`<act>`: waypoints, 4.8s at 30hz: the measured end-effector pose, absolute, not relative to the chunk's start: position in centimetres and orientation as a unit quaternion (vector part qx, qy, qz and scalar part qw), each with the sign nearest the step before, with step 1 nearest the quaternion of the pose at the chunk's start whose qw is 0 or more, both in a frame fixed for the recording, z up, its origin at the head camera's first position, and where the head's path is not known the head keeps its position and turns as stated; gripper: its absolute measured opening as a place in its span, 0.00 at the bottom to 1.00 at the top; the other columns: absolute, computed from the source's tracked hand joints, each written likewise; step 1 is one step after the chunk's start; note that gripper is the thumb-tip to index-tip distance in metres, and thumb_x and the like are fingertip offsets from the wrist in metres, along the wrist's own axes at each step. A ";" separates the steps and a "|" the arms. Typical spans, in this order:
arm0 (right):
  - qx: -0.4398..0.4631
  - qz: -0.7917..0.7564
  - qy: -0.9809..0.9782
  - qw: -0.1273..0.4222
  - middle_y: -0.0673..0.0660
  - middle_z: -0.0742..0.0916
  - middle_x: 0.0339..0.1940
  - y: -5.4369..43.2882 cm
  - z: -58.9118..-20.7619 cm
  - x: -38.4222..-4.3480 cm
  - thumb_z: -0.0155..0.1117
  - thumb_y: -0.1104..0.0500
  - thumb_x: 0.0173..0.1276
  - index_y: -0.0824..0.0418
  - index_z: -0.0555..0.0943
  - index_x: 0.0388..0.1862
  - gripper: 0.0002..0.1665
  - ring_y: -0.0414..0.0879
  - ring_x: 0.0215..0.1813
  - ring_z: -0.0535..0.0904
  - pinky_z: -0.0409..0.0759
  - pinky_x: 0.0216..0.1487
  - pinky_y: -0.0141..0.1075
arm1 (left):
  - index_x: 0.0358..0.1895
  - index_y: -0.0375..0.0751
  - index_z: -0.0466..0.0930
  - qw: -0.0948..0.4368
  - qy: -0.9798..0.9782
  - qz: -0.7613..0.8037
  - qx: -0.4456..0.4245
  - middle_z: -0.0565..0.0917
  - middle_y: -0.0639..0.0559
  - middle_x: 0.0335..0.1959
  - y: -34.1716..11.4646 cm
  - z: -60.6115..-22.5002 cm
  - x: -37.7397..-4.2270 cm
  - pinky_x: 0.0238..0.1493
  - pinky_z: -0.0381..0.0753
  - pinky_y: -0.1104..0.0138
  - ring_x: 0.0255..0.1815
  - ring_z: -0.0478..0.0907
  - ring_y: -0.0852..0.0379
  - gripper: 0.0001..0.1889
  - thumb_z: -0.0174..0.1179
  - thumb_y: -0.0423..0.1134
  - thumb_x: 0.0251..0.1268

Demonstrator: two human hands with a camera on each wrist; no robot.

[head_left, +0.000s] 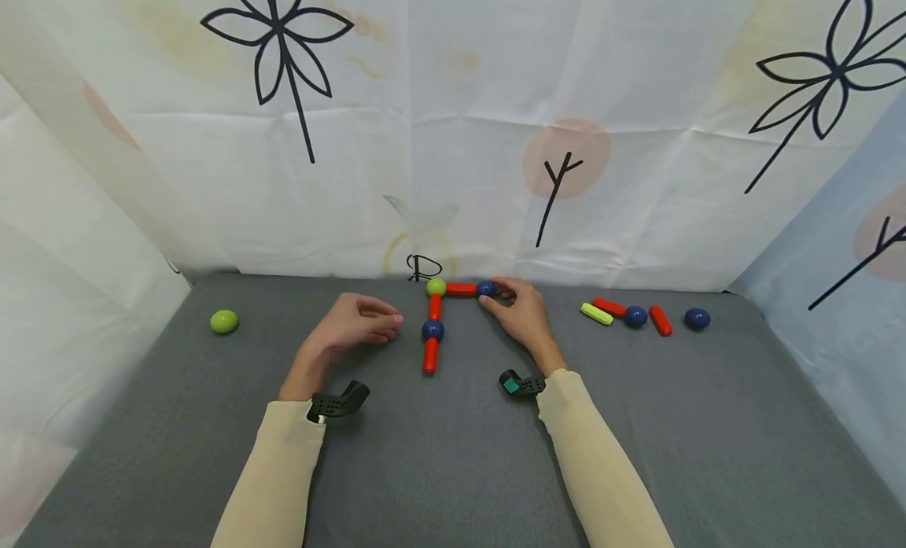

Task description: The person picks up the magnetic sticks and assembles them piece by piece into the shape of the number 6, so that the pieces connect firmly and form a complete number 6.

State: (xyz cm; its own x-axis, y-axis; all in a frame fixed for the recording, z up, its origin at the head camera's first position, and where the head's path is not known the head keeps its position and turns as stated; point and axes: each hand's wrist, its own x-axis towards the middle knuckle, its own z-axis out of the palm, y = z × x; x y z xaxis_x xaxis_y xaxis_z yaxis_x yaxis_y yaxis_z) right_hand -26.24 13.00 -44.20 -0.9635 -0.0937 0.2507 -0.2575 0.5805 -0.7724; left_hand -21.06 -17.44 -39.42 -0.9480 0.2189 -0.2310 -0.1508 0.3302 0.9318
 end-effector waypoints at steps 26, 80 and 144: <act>0.099 0.452 -0.881 0.093 0.61 0.88 0.49 13.1 -44.3 -26.3 0.74 0.55 0.66 0.62 0.84 0.61 0.25 0.55 0.52 0.82 0.77 0.56 0.47 | 0.65 0.33 0.79 -0.109 0.835 0.534 -0.081 0.84 0.43 0.52 -25.4 -38.9 -19.5 0.41 0.77 0.75 0.45 0.78 0.69 0.24 0.67 0.41 0.70; 0.100 0.446 -0.884 0.099 0.62 0.88 0.49 12.9 -44.3 -26.2 0.75 0.56 0.66 0.62 0.84 0.60 0.25 0.55 0.52 0.82 0.78 0.56 0.48 | 0.69 0.38 0.76 -0.102 0.822 0.493 -0.266 0.75 0.40 0.67 -30.2 -41.2 -18.5 0.48 0.71 0.70 0.55 0.71 0.55 0.29 0.68 0.29 0.62; 0.098 0.454 -0.880 0.098 0.62 0.88 0.49 12.9 -44.4 -26.4 0.75 0.56 0.66 0.63 0.84 0.60 0.25 0.55 0.52 0.81 0.78 0.57 0.47 | 0.62 0.28 0.79 0.125 0.809 0.564 0.109 0.83 0.36 0.56 -19.9 -40.5 -18.4 0.50 0.81 0.65 0.57 0.81 0.43 0.25 0.72 0.31 0.62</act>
State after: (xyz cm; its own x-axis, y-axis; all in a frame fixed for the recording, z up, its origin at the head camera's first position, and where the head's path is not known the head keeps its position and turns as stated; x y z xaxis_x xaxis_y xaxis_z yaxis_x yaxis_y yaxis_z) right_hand -26.39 12.90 -44.44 -0.9617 -0.0832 0.2612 -0.2611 0.5685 -0.7801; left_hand -18.44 -19.92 -40.53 -0.9453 0.3164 -0.0795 0.0350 0.3405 0.9396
